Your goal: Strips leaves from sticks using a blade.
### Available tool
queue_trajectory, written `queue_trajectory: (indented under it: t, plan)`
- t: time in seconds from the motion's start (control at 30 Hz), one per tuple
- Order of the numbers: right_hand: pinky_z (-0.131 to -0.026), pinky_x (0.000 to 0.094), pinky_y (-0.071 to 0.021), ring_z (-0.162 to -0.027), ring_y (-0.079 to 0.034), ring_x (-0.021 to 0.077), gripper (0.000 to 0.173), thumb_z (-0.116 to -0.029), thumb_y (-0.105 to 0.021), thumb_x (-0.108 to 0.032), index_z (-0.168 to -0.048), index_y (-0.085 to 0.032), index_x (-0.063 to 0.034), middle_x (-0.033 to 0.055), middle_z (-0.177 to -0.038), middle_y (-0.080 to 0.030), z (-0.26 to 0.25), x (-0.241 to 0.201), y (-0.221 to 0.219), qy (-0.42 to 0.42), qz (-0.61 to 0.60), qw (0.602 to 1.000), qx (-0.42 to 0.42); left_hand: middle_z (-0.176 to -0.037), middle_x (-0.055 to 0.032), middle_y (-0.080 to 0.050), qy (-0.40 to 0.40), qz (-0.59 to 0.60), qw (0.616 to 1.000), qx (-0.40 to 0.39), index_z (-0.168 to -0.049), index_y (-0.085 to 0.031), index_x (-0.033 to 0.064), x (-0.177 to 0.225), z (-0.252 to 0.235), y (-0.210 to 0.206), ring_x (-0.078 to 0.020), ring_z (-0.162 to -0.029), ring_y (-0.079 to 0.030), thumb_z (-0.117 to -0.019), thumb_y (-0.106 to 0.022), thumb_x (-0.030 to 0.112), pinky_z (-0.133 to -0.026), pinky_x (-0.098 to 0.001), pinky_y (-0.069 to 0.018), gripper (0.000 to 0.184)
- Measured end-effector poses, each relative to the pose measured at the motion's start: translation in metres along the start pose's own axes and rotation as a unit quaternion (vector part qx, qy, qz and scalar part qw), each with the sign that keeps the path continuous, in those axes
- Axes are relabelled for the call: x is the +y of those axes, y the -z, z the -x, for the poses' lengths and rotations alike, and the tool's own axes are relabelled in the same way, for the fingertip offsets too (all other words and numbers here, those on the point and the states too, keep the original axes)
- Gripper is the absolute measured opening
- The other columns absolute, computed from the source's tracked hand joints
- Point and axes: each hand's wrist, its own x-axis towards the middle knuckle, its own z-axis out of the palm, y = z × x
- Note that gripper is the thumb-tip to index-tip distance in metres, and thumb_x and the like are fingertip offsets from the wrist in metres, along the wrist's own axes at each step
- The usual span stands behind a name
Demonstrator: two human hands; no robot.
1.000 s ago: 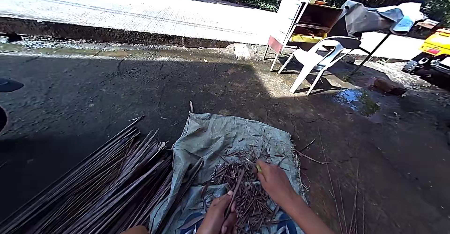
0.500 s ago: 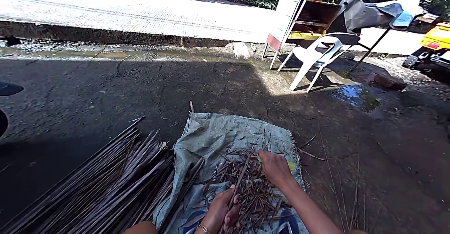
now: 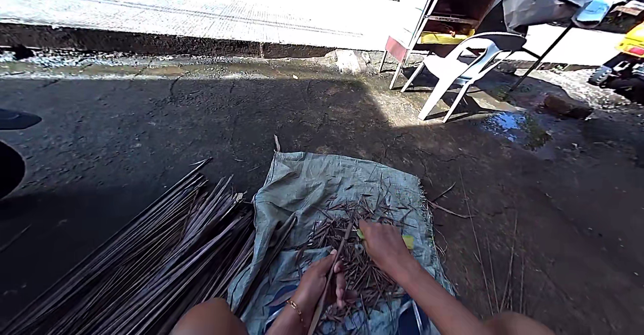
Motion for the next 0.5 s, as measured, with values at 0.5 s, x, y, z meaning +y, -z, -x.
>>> queue_trajectory:
  t: [0.5]
  plan:
    - [-0.086,0.0563,-0.0526,-0.108,-0.068,0.0434,0.031,-0.1063,-0.04,-0.005,-0.131,-0.056,0.0026,0.0255,-0.114,-0.069,0.02,-0.025,0.019,-0.029,0.041,0.999,0.016,-0.092,-0.0083,-0.078,0.018,0.105,0.993,-0.049,-0.084,-0.061,0.0117,-0.001,0.006,0.004,-0.0216,-0.092,-0.076,-0.1125,-0.013,0.024,-0.09,-0.0368,-0.0585,0.057]
